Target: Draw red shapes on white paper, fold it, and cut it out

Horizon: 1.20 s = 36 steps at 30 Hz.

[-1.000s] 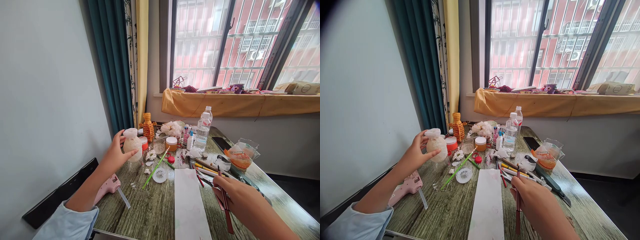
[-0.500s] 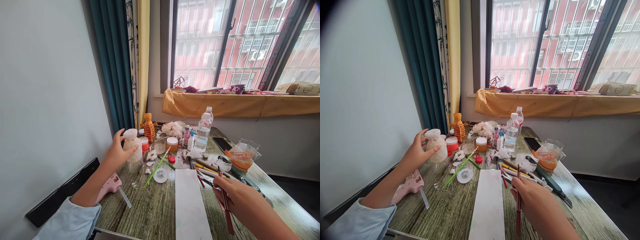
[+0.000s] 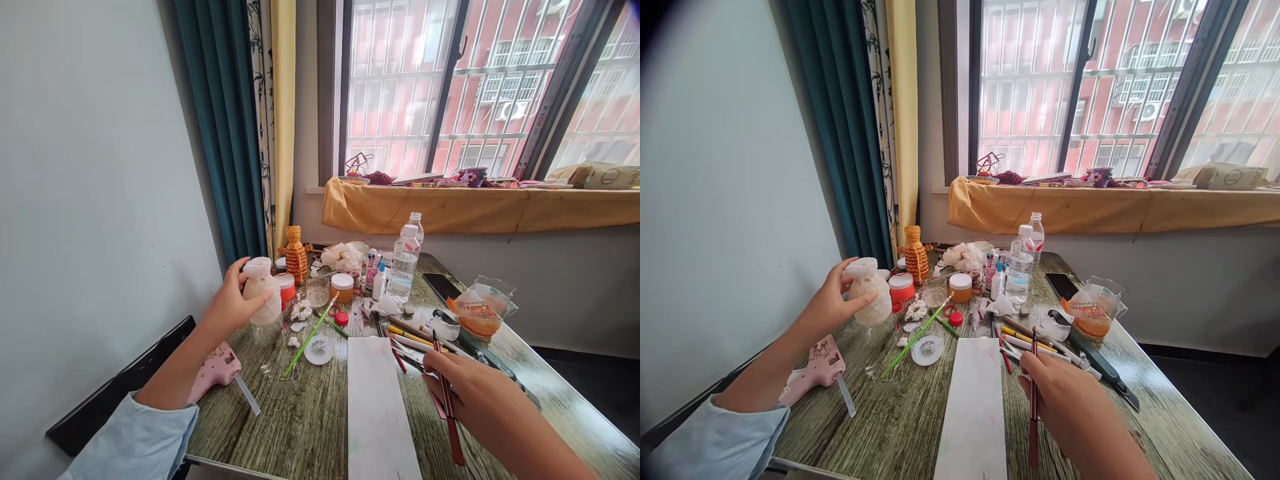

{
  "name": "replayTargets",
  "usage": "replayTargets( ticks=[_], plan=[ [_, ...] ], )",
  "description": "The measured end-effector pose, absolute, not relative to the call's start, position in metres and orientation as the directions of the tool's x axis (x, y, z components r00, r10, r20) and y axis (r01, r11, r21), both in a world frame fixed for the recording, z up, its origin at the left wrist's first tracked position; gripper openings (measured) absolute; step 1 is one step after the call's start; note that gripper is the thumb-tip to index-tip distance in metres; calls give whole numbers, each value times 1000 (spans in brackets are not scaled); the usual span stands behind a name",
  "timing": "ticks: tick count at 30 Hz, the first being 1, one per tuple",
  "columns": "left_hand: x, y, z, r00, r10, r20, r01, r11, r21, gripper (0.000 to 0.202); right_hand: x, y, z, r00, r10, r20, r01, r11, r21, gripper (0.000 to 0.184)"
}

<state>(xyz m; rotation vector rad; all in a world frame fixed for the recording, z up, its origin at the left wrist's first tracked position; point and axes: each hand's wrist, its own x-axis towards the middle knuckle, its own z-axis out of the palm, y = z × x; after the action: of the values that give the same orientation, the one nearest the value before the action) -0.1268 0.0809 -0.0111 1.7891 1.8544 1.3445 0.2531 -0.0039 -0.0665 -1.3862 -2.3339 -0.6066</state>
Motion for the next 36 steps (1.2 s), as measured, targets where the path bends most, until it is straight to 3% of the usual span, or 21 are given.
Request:
replayTargets(
  ticks=[8,14,23,27,32,34,36],
  plan=[
    [-116,77,-4,-277,851,446,729,-116,674,102,253,-3,-65,-477,714,512,875,442,198,20],
    [-127,80,-5,-211,890,405,678,-166,716,97,251,-2,-64,-488,698,525,868,453,205,21],
    [-123,78,-6,-262,888,379,656,-124,745,109,251,-3,-62,-498,680,538,861,463,212,24],
    [-122,75,-3,-264,893,364,647,-116,754,105,251,-3,-63,-497,679,540,861,461,213,25],
    [-125,61,1,-259,854,450,669,-178,722,114,251,-3,-66,-489,680,546,866,452,213,22],
    [-126,48,3,-268,806,528,691,-221,689,102,251,-4,-66,-483,681,551,869,451,204,20],
    [-126,36,5,-265,741,617,734,-259,628,78,251,-5,-65,-480,682,552,869,455,194,20]
  ],
)
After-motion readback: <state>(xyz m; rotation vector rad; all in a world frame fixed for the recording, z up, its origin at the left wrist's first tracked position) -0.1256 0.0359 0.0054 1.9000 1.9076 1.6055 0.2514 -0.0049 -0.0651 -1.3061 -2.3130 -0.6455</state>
